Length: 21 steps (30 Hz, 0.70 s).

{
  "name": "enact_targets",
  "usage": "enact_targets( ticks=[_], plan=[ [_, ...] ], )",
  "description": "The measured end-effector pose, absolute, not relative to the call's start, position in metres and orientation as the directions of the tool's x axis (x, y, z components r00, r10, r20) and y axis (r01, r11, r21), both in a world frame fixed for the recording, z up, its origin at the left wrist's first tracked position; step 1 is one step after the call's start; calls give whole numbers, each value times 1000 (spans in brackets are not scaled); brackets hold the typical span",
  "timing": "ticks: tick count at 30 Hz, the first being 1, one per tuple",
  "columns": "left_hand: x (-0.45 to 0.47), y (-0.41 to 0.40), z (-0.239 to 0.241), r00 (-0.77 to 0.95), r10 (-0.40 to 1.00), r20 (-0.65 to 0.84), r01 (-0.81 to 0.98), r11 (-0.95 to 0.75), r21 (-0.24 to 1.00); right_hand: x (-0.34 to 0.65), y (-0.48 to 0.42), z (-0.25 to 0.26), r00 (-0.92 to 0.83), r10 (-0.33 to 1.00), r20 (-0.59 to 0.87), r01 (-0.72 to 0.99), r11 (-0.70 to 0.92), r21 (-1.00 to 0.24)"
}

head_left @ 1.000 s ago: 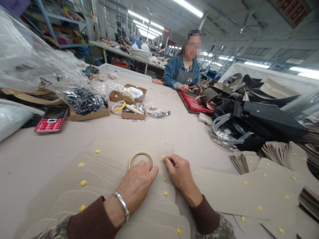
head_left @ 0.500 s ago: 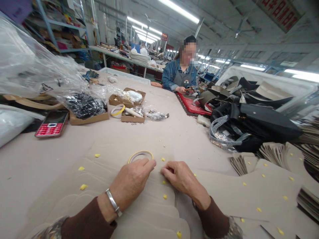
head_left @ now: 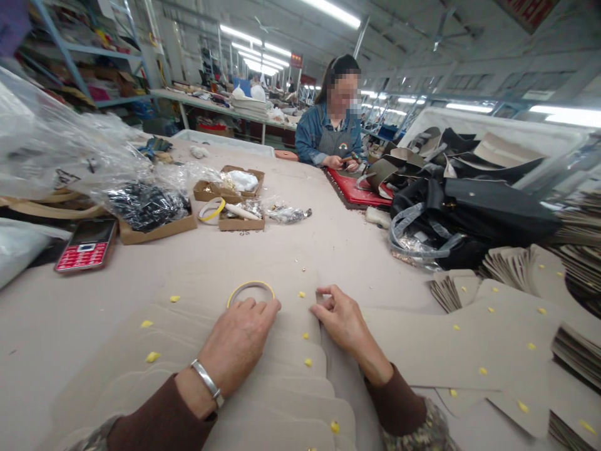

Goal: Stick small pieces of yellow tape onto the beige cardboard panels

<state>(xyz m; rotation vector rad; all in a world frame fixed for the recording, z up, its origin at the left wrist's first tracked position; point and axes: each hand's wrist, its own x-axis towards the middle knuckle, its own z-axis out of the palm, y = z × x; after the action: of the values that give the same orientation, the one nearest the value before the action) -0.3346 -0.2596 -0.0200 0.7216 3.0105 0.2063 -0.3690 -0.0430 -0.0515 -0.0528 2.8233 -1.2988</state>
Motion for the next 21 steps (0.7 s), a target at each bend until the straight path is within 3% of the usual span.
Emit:
enact_targets(
  ticks=[3, 6, 10, 13, 18, 21],
  plan=[
    [-337, -260, -21, -887, 461, -31, 449, 876, 178, -370, -47, -51, -999, -50, -14, -20, 628, -778],
    [-339, -265, -21, -897, 441, -41, 405, 853, 328, -373, -48, -52, -998, -61, -7, -31, 594, -804],
    [-336, -270, -20, -875, 479, 68, 454, 765, 458, -370, -44, -50, -996, -91, 2, -53, 561, -826],
    [-335, -273, -22, -866, 477, 152, 488, 736, 470, -359, -40, -44, -987, -160, -13, -79, 555, -828],
    [-338, -279, -34, -827, 465, 317, 560, 732, 387, -340, -26, -35, -895, -396, -206, -67, 575, -815],
    [-338, -279, -37, -790, 487, 371, 606, 714, 352, -339, -21, -31, -960, -266, -92, -111, 656, -746]
  ],
)
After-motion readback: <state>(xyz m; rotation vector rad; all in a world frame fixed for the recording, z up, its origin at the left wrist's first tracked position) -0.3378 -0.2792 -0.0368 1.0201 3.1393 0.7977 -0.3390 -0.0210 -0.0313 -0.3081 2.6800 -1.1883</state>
